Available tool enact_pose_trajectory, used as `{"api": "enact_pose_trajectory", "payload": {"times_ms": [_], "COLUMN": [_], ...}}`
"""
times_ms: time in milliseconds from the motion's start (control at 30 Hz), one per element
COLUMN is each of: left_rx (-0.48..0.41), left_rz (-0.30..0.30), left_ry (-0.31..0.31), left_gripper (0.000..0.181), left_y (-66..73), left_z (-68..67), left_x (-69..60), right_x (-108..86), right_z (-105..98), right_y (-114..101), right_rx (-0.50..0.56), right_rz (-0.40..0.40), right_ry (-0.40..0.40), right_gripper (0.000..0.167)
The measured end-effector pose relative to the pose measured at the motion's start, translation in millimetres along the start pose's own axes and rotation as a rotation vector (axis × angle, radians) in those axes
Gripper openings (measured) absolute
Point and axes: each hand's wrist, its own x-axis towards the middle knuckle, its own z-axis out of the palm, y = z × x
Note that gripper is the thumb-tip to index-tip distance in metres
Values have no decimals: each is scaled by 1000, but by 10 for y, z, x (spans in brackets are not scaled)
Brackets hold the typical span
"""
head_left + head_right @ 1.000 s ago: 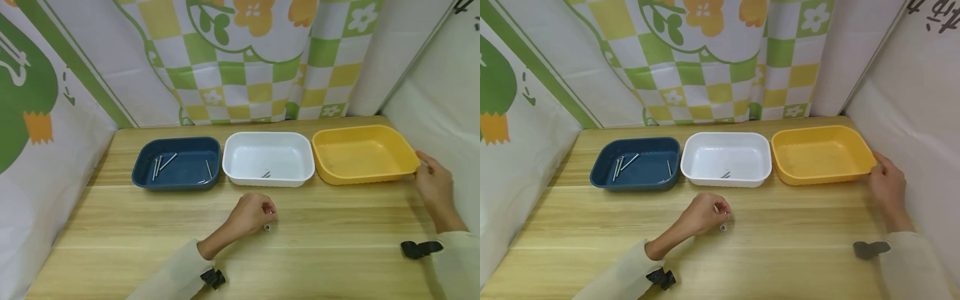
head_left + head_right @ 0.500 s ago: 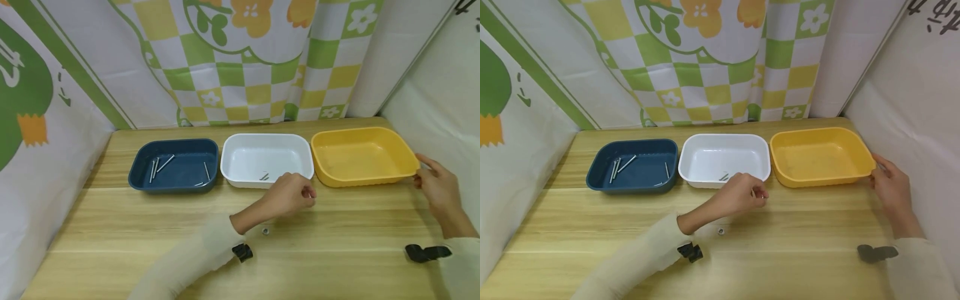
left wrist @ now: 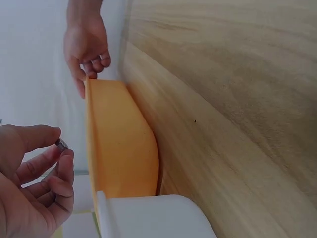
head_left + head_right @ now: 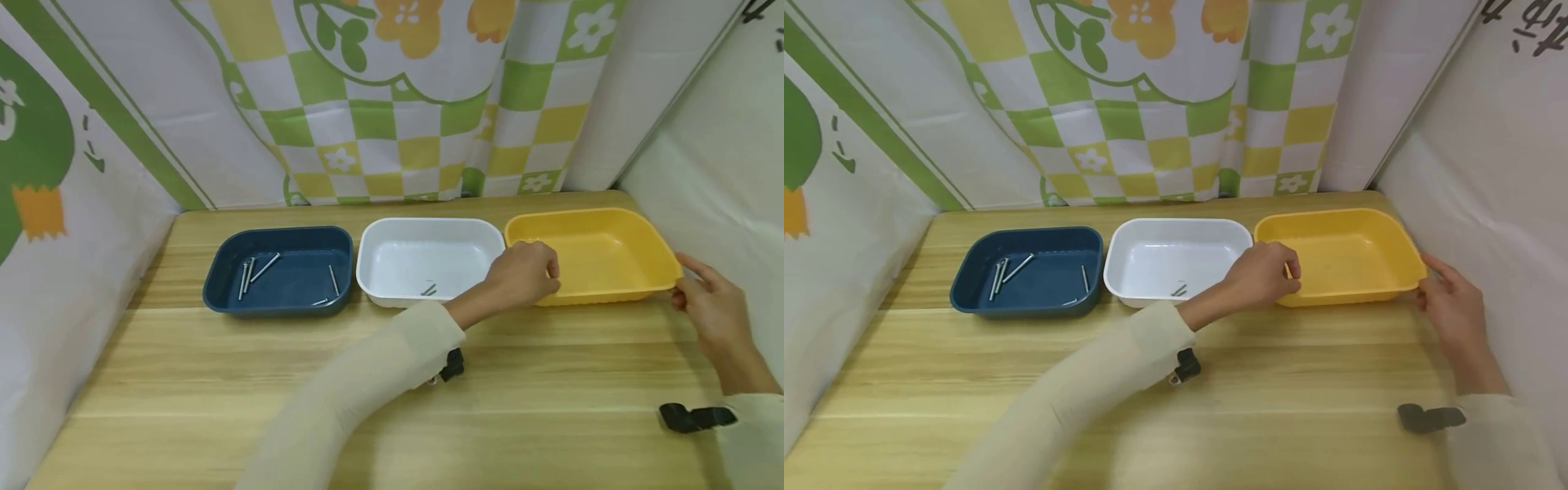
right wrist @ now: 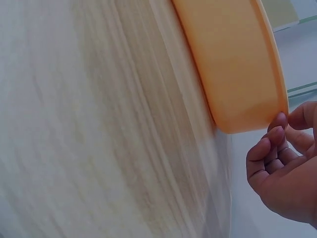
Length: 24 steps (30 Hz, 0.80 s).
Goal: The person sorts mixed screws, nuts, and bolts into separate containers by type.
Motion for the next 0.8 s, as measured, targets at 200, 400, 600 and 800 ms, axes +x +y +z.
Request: {"api": "enact_pose_trajectory", "payload": {"times_ms": [200,400,600,800], "left_rx": [37,53,42,10], "left_rz": [-93,-164,-146,-144], "left_ry": [1,54,69,59], "left_gripper": [19,15,4,10], "left_y": [56,43,6,-47], "left_z": [130,205,200,167], "left_x": [194,249,217,169], "right_x": [-42,-49,-69,-60], "right_z": [19,53,50,31], "right_y": [10,-7,-11,22], "right_rx": [80,119,129,137], "right_rz": [-21,-45,-40,-32], "right_ry": [4,-4,-12,-13], "right_gripper": [52,47,46,45]}}
